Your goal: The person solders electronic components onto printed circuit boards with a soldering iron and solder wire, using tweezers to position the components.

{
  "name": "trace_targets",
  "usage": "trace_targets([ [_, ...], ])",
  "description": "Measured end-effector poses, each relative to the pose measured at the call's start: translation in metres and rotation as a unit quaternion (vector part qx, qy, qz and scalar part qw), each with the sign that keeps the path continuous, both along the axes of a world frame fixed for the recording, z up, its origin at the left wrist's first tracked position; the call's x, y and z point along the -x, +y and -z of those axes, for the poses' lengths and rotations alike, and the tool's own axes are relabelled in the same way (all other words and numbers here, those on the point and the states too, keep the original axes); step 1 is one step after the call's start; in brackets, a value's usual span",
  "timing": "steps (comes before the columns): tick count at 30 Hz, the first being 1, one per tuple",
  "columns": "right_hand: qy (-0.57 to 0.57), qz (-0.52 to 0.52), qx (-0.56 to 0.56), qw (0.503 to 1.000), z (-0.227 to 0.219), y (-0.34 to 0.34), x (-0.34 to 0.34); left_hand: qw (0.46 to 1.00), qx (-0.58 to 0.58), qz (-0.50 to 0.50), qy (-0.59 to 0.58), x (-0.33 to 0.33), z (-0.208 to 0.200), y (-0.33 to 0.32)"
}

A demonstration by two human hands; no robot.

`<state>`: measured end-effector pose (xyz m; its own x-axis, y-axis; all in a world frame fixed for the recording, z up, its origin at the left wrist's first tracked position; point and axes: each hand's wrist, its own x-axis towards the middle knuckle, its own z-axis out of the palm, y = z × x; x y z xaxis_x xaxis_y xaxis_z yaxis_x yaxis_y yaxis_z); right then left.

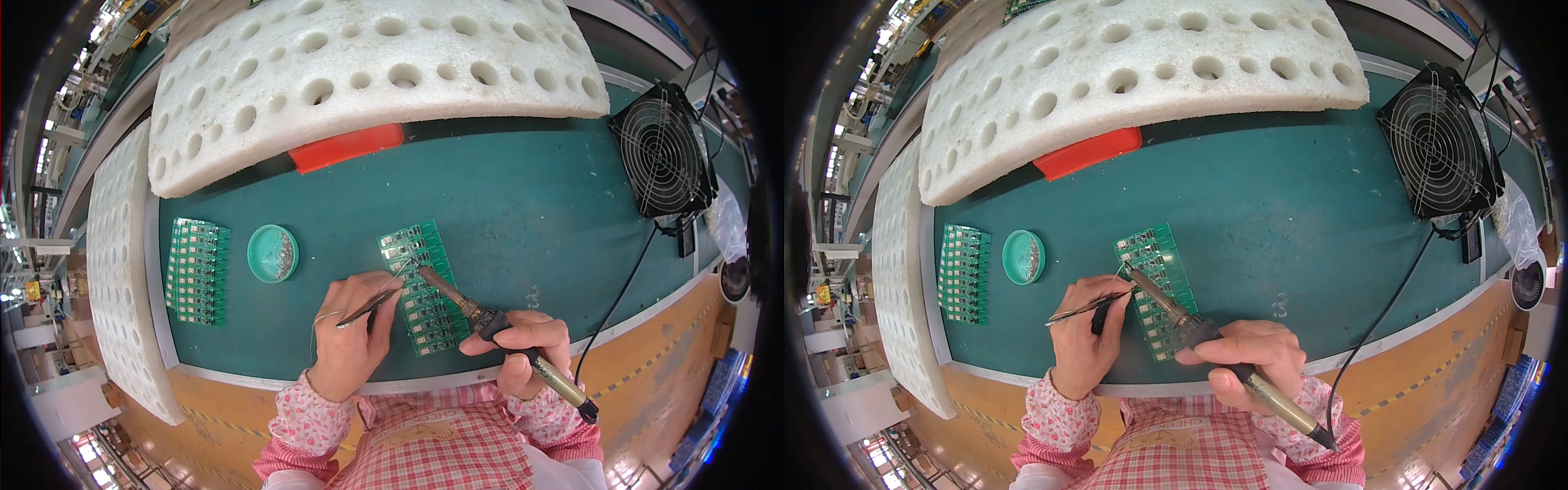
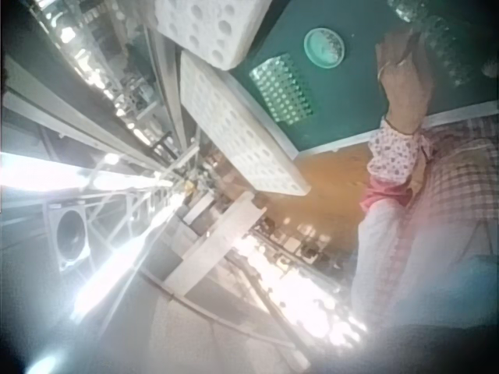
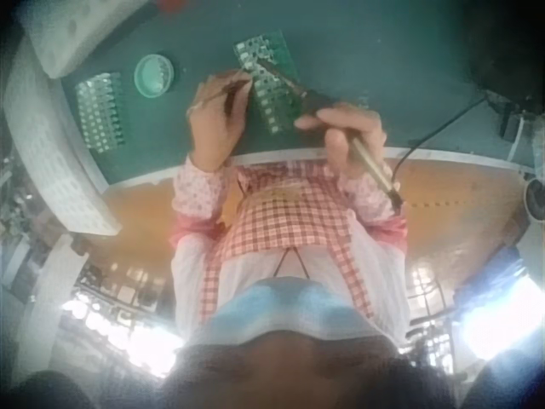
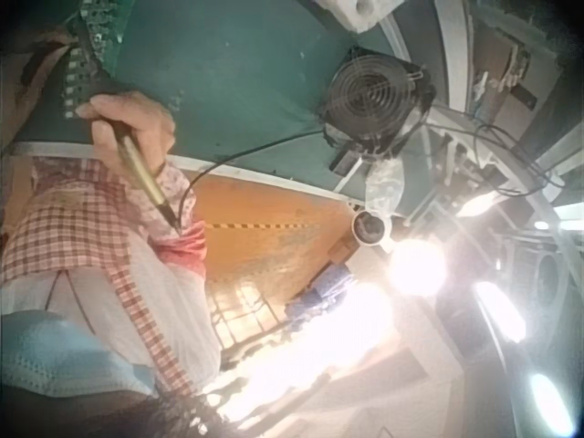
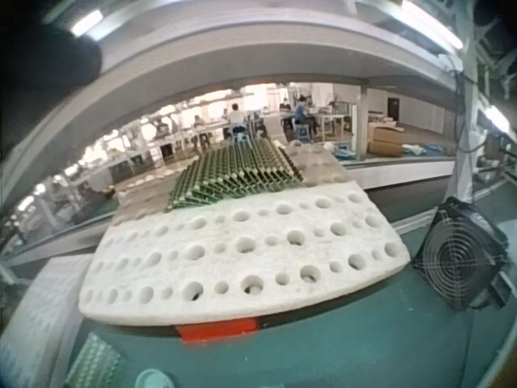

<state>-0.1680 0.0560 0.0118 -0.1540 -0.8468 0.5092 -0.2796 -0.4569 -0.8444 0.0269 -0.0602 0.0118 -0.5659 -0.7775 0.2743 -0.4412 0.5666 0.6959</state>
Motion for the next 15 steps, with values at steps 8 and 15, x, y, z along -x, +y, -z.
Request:
trace_targets([
  [8, -0.041, 0.04, 0.041, 0.998, 0.0, -0.001, -0.007, 1.0, -0.001, -0.007, 0.004, -0.001, 0.001, 0.0],
  [15, -0.007, 0.071, -0.112, 0.991, -0.004, 0.002, -0.011, 1.0, 0.003, -0.008, 0.007, 0.0, 0.001, 0.0],
])
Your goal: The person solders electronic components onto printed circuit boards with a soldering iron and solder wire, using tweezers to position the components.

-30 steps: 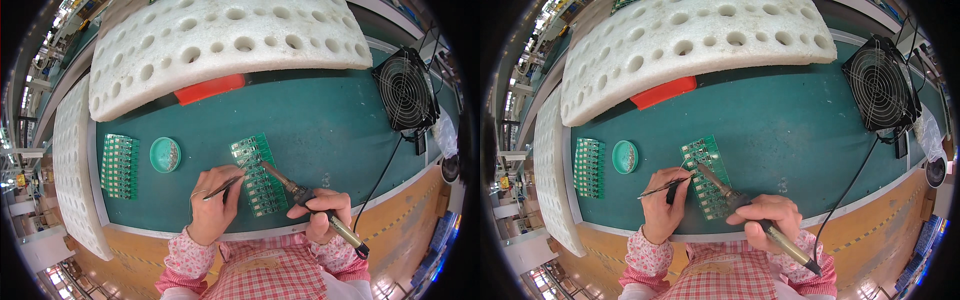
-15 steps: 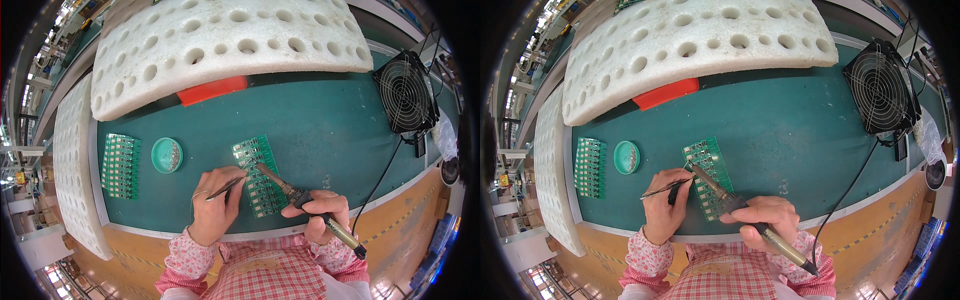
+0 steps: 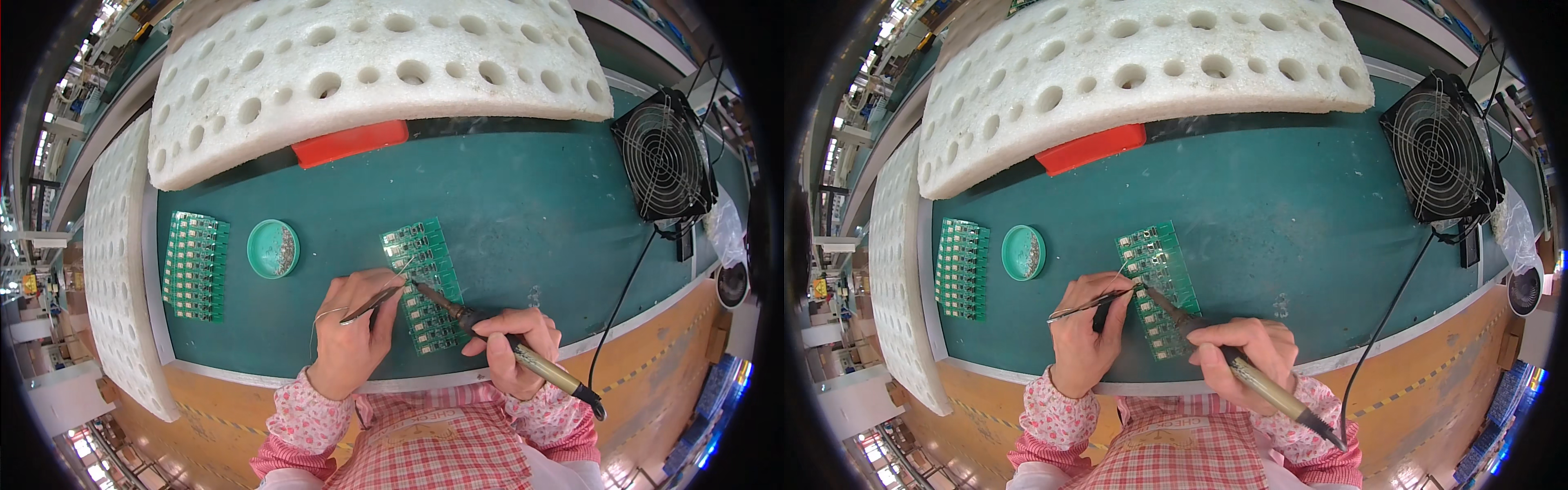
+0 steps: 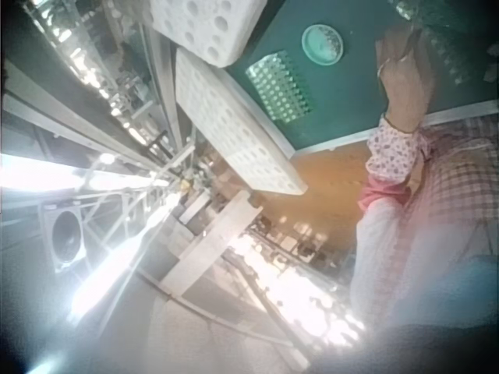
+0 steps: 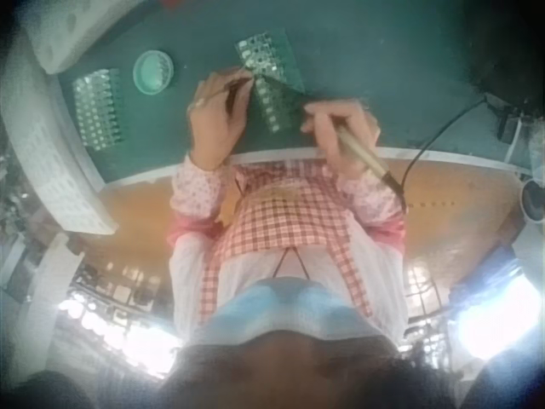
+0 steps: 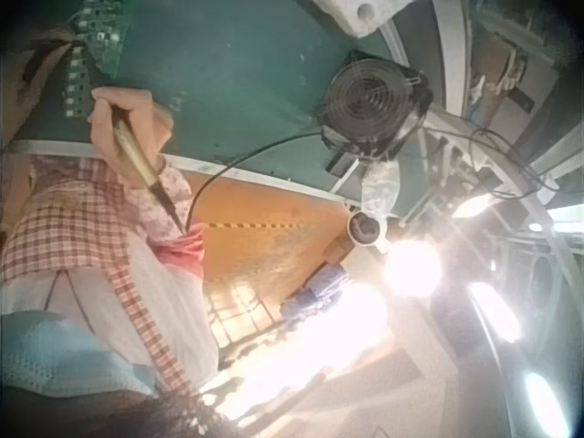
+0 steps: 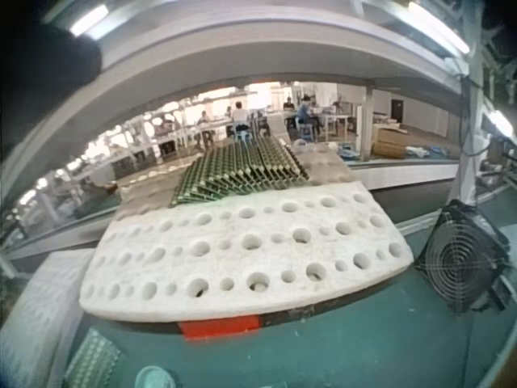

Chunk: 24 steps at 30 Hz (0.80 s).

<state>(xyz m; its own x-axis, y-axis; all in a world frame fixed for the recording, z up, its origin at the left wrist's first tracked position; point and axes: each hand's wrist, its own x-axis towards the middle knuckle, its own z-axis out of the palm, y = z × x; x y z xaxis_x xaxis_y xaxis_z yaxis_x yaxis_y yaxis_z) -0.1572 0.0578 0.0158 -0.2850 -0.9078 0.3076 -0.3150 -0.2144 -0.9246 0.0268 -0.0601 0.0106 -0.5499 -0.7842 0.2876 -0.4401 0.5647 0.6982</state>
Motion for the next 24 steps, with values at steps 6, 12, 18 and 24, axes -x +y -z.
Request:
trace_targets([
  [6, 0.015, -0.008, -0.001, 1.0, 0.001, -0.005, -0.003, 1.0, -0.002, -0.001, -0.005, 0.0, -0.001, 0.0],
  [12, 0.066, -0.016, 0.02, 0.998, 0.003, -0.007, -0.007, 1.0, 0.0, -0.001, -0.006, -0.001, 0.0, 0.0],
  [18, 0.115, -0.017, 0.025, 0.993, -0.009, -0.009, -0.016, 1.0, 0.001, 0.005, -0.001, 0.0, 0.0, 0.0],
  [24, 0.195, -0.029, 0.037, 0.98, -0.02, -0.012, -0.019, 1.0, 0.004, 0.004, -0.004, -0.001, 0.0, 0.0],
])
